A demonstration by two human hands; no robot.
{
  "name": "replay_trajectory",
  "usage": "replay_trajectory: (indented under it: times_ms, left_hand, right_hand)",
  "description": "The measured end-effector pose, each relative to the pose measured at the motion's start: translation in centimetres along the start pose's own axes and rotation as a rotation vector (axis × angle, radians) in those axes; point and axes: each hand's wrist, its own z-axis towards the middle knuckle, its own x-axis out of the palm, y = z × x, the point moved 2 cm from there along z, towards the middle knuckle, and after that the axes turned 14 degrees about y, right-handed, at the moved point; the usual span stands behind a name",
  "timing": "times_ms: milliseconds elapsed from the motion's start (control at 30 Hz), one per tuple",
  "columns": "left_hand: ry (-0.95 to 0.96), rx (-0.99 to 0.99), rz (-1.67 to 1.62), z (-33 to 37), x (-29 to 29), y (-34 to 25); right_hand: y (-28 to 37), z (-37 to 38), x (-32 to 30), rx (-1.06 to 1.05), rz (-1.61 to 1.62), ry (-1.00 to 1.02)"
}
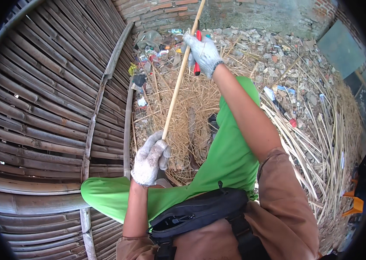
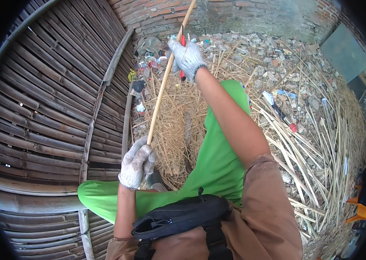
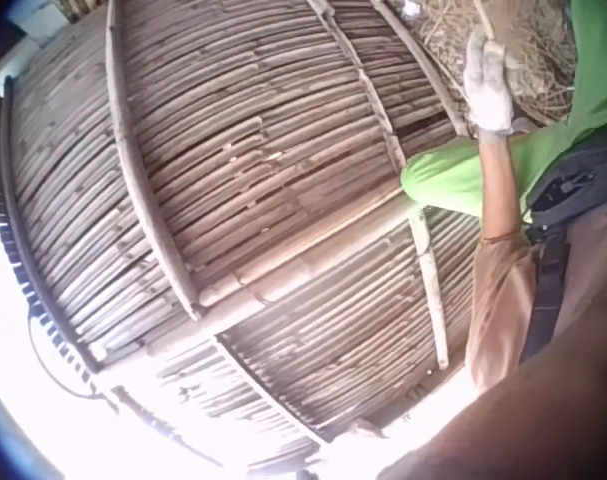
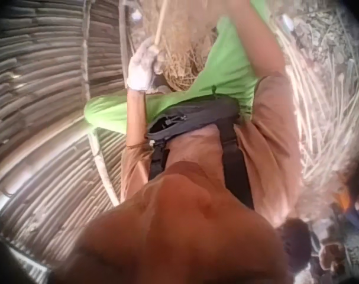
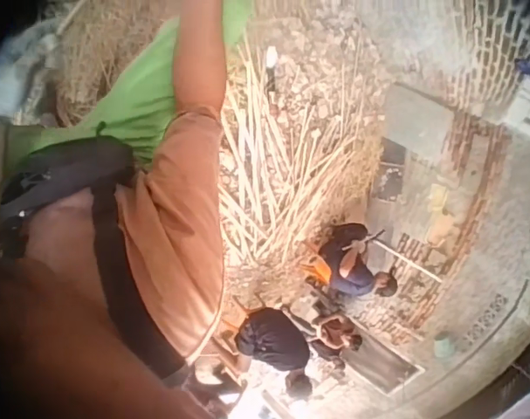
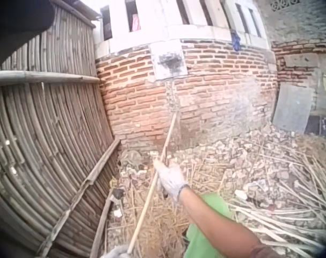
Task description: The person strips bark or fibers from a bamboo stick using a small hand tool, then shakes and turns the stick to continue the process across its length.
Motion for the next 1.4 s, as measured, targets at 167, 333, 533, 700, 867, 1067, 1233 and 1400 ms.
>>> replay_trajectory:
  times_ms: [167, 333, 533, 700, 867, 1067, 1233, 1400]
  left_hand:
    - [0.169, 0.000, -0.323, -3.3, 0.5, -2.7]
    - [0.082, 0.054, -0.241, -5.8, -0.2, -3.0]
    - [-0.056, 0.016, -0.150, -7.7, -1.8, -1.2]
    - [-0.105, -0.039, -0.027, -7.5, -2.5, 1.4]
    - [0.053, -0.118, -0.430, -6.5, -1.0, 2.5]
    - [0.158, -0.099, -0.820, -3.8, -0.8, 4.9]
    - [0.088, -0.146, -0.717, -2.0, 0.3, 5.6]
    - [0.185, -0.086, -0.564, -3.6, -0.6, 5.6]
  right_hand:
    - [8.3, -0.9, 0.2, 0.093, -0.170, 0.278]
    - [7.2, -2.1, -2.1, 0.076, -0.551, 0.211]
    - [-3.8, -6.6, -3.5, 0.189, -0.041, 0.167]
    - [-10.8, -15.2, 2.5, 0.298, 0.307, 0.061]
    - [-10.4, -14.6, 4.3, 0.188, -0.111, 0.181]
    - [-7.3, -15.4, 5.4, 0.162, -0.382, 0.450]
    - [-9.9, -16.2, 6.1, 0.277, -0.523, 0.502]
    - [-10.4, -18.2, 8.2, 0.103, -0.640, 0.503]
